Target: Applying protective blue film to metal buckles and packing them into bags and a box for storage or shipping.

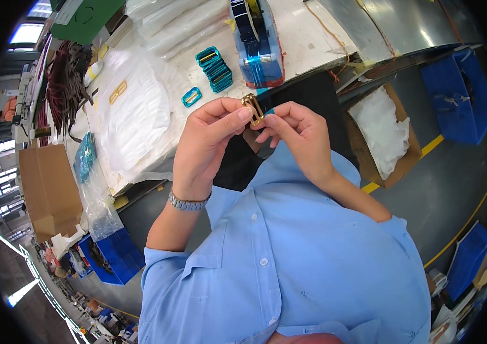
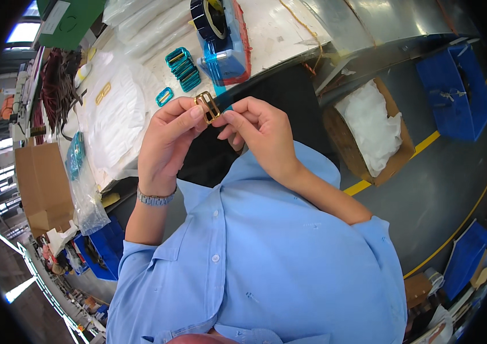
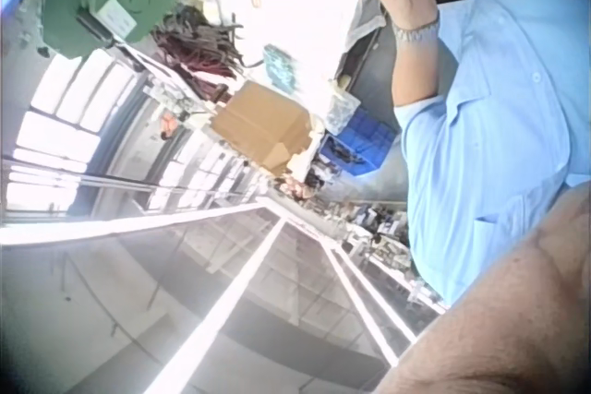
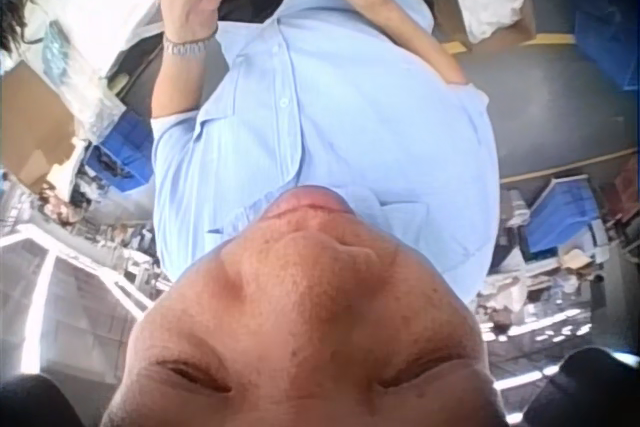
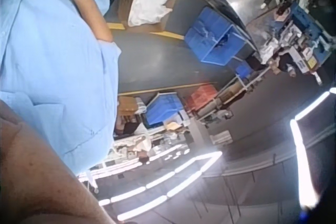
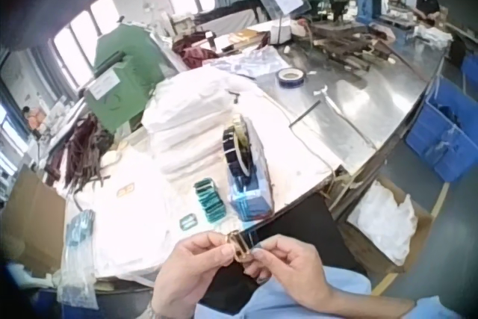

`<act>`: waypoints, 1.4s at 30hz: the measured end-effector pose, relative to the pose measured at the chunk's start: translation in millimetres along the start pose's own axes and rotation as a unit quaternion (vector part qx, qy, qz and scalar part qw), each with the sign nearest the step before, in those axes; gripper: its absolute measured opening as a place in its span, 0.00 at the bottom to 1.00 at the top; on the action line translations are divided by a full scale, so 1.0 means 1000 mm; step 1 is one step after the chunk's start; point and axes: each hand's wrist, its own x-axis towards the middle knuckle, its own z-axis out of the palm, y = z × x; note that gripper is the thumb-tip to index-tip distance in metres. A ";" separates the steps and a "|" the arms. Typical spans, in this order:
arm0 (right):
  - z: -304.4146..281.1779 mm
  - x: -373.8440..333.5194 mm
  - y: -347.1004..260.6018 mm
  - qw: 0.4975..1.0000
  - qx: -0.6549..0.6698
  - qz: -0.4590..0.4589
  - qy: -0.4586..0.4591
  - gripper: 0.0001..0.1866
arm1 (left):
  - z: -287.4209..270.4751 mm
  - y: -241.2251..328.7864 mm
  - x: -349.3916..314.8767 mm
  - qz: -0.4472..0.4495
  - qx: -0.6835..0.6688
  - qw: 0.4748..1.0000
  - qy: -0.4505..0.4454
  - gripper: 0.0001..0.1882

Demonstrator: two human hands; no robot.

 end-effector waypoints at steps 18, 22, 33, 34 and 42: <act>-0.002 -0.003 -0.001 0.998 0.052 0.013 -0.025 0.09 | 0.014 -0.002 0.012 -0.023 0.081 0.995 0.045 0.07; 0.000 -0.004 -0.004 0.996 0.083 0.018 -0.026 0.10 | 0.006 -0.005 0.018 -0.036 0.063 0.997 0.027 0.07; -0.002 0.006 0.000 0.998 0.053 0.038 0.008 0.11 | 0.002 -0.009 0.026 -0.054 0.058 0.997 0.005 0.08; -0.003 0.006 0.001 0.998 0.053 0.038 0.008 0.11 | 0.003 -0.010 0.026 -0.050 0.055 0.997 0.002 0.08; -0.003 0.007 -0.001 0.995 0.088 0.049 0.016 0.12 | 0.011 -0.012 0.019 0.080 0.165 0.982 0.037 0.10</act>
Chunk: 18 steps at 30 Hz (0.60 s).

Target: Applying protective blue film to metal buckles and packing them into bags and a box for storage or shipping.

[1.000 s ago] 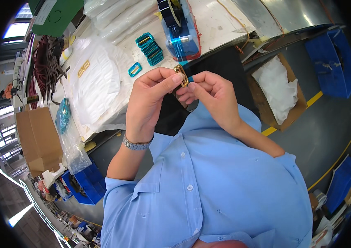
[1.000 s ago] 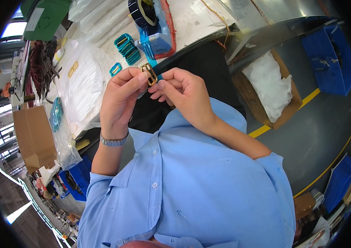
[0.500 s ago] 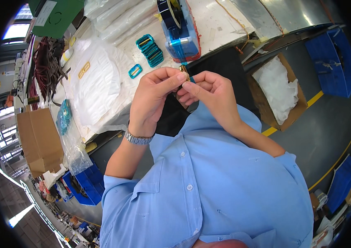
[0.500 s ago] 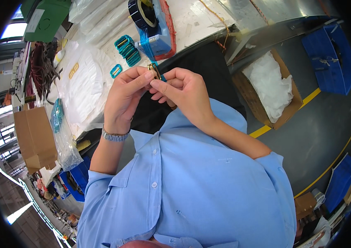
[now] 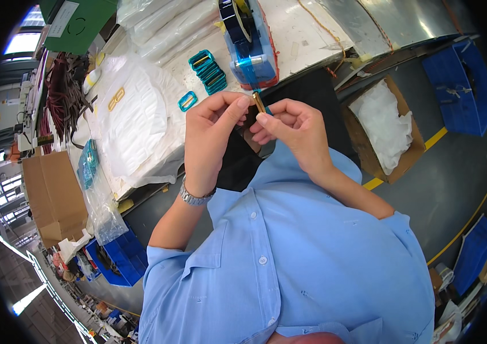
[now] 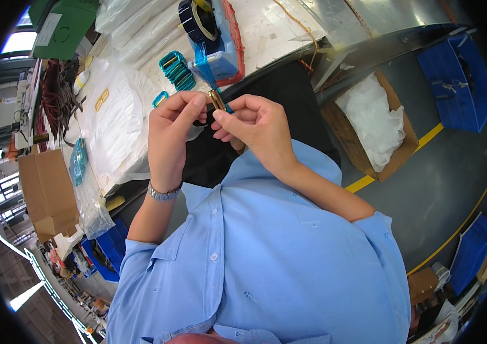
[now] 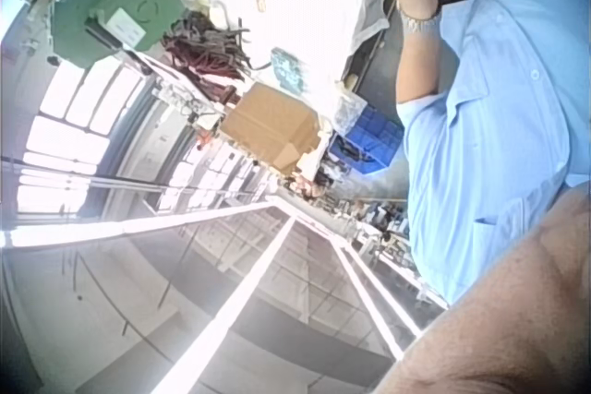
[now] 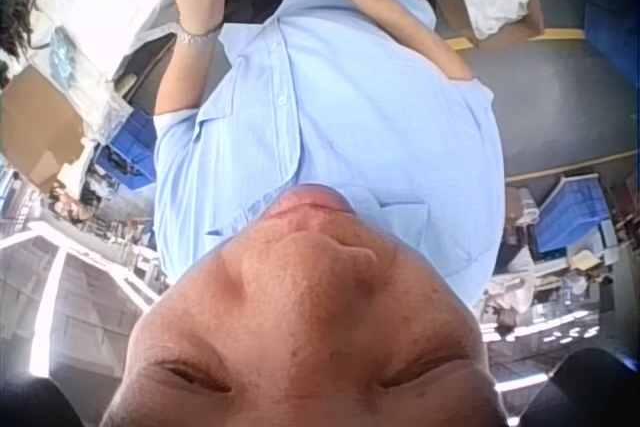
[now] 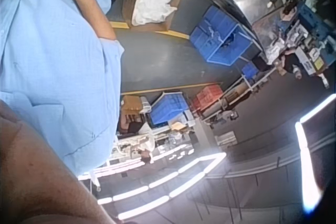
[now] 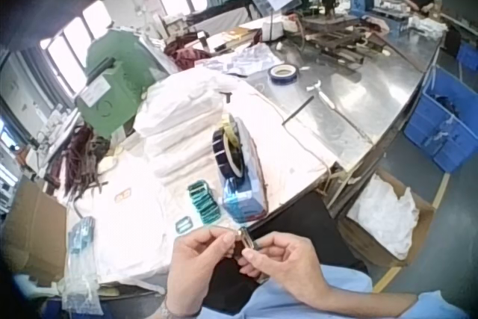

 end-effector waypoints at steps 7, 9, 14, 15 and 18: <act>0.002 -0.002 -0.002 1.000 0.002 -0.007 -0.008 0.11 | -0.007 -0.016 0.008 -0.047 -0.015 0.999 -0.015 0.11; 0.003 -0.002 -0.003 1.000 0.011 0.001 -0.011 0.11 | -0.006 -0.021 0.010 -0.066 -0.044 0.996 -0.034 0.11; 0.004 -0.004 -0.007 1.000 0.013 0.019 -0.014 0.10 | 0.002 -0.023 0.013 -0.083 -0.053 0.995 0.012 0.07; 0.004 -0.004 -0.007 0.999 0.019 0.030 -0.018 0.10 | 0.001 -0.023 0.014 -0.082 -0.053 0.995 0.013 0.07; 0.005 -0.006 -0.007 0.999 0.010 0.030 -0.026 0.09 | -0.001 -0.020 0.016 -0.110 -0.058 0.992 0.015 0.07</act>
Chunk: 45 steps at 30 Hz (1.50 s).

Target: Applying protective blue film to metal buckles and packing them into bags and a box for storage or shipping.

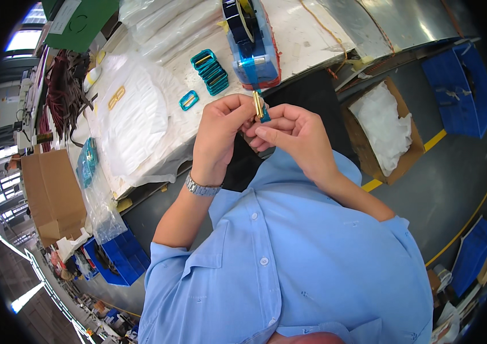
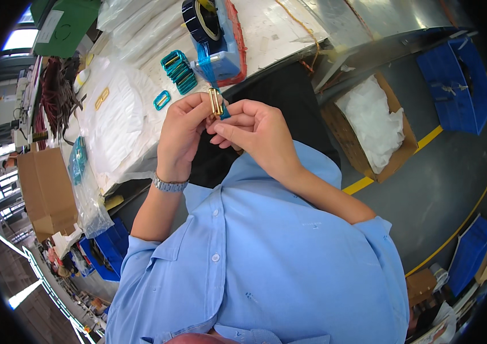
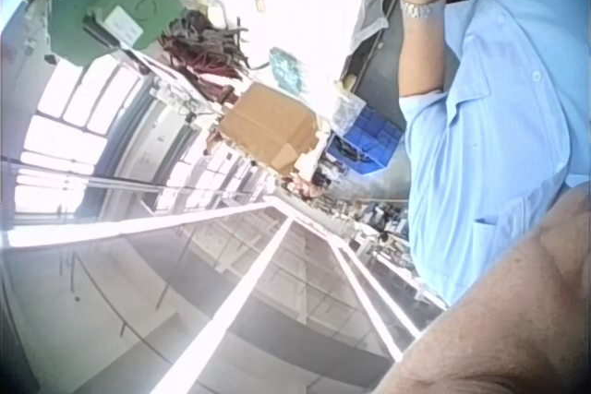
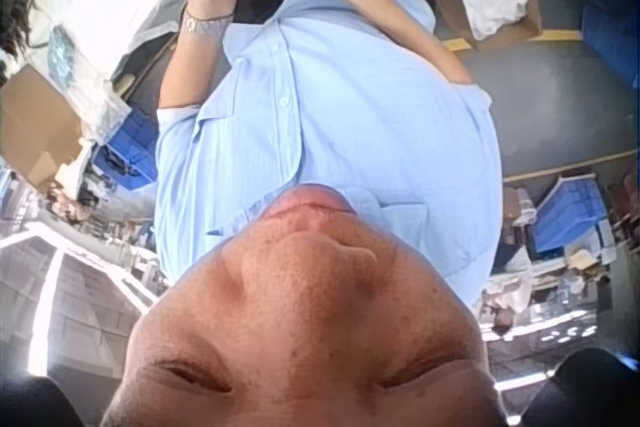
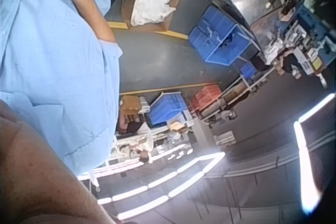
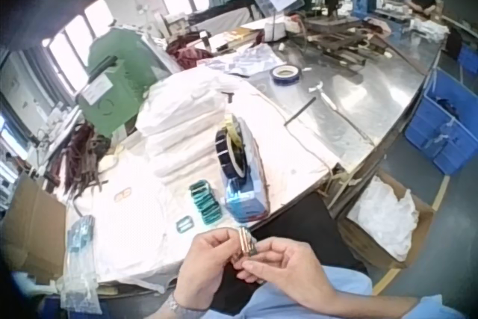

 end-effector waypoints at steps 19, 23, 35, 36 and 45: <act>-0.004 0.002 -0.021 0.994 -0.012 0.092 -0.055 0.08 | -0.004 0.012 0.001 -0.068 0.012 0.997 -0.030 0.10; -0.007 -0.003 -0.029 0.990 -0.106 0.026 -0.092 0.08 | -0.012 0.014 0.003 -0.092 -0.020 0.992 -0.079 0.10; -0.018 0.038 -0.033 0.940 -0.294 -0.149 -0.088 0.32 | -0.007 0.032 0.006 -0.189 -0.109 0.973 -0.075 0.08; -0.016 0.039 -0.034 0.940 -0.293 -0.149 -0.091 0.32 | -0.008 0.033 0.008 -0.187 -0.109 0.973 -0.073 0.08; -0.006 0.037 -0.029 0.966 -0.222 -0.130 -0.018 0.27 | -0.002 0.035 0.007 -0.229 -0.127 0.964 -0.054 0.09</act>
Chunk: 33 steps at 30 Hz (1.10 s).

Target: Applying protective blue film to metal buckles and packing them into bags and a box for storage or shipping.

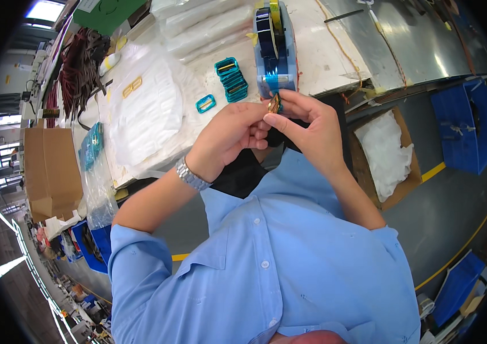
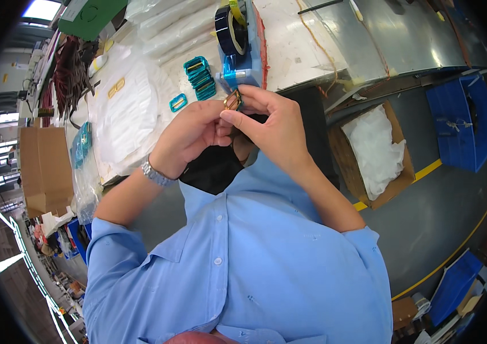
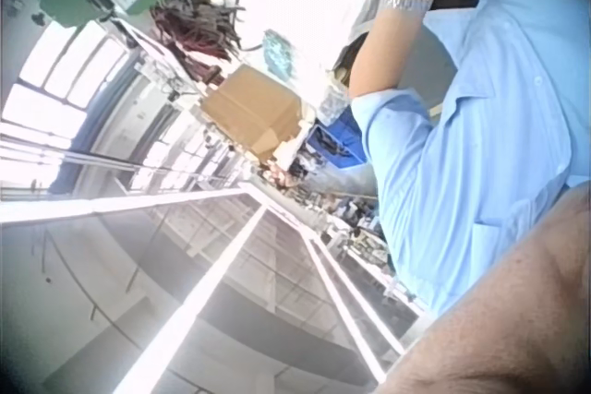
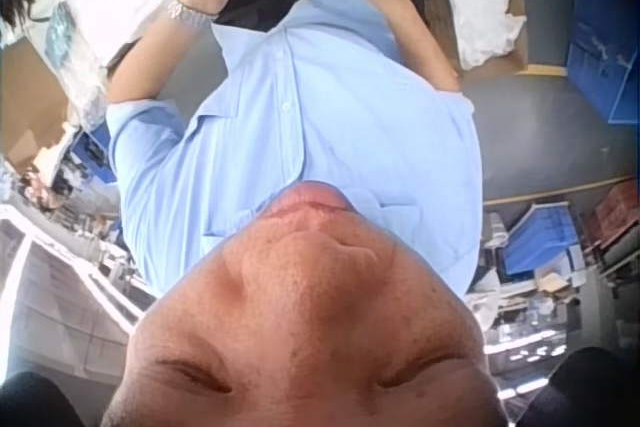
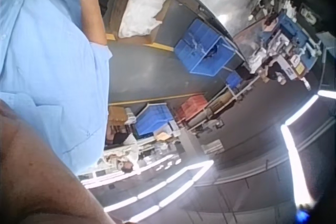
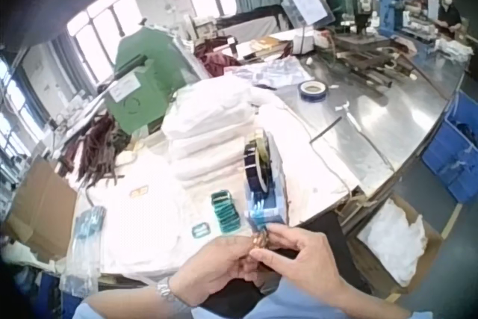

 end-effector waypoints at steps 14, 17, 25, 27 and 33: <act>0.015 -0.011 -0.027 0.995 0.079 0.060 0.021 0.22 | 0.019 -0.054 -0.006 0.657 0.382 0.606 0.234 0.12; 0.018 -0.016 -0.027 0.995 0.088 0.051 0.019 0.21 | 0.019 -0.056 -0.007 0.681 0.349 0.597 0.242 0.11; 0.020 -0.035 -0.015 0.990 0.108 0.080 0.042 0.18 | 0.021 -0.065 -0.021 0.646 0.444 0.585 0.205 0.03; 0.018 -0.034 -0.004 0.990 0.107 0.077 0.046 0.17 | 0.017 -0.064 -0.019 0.615 0.458 0.612 0.193 0.02; 0.014 -0.027 0.010 0.990 0.115 0.073 0.031 0.17 | 0.014 -0.042 -0.011 0.509 0.435 0.728 0.148 0.05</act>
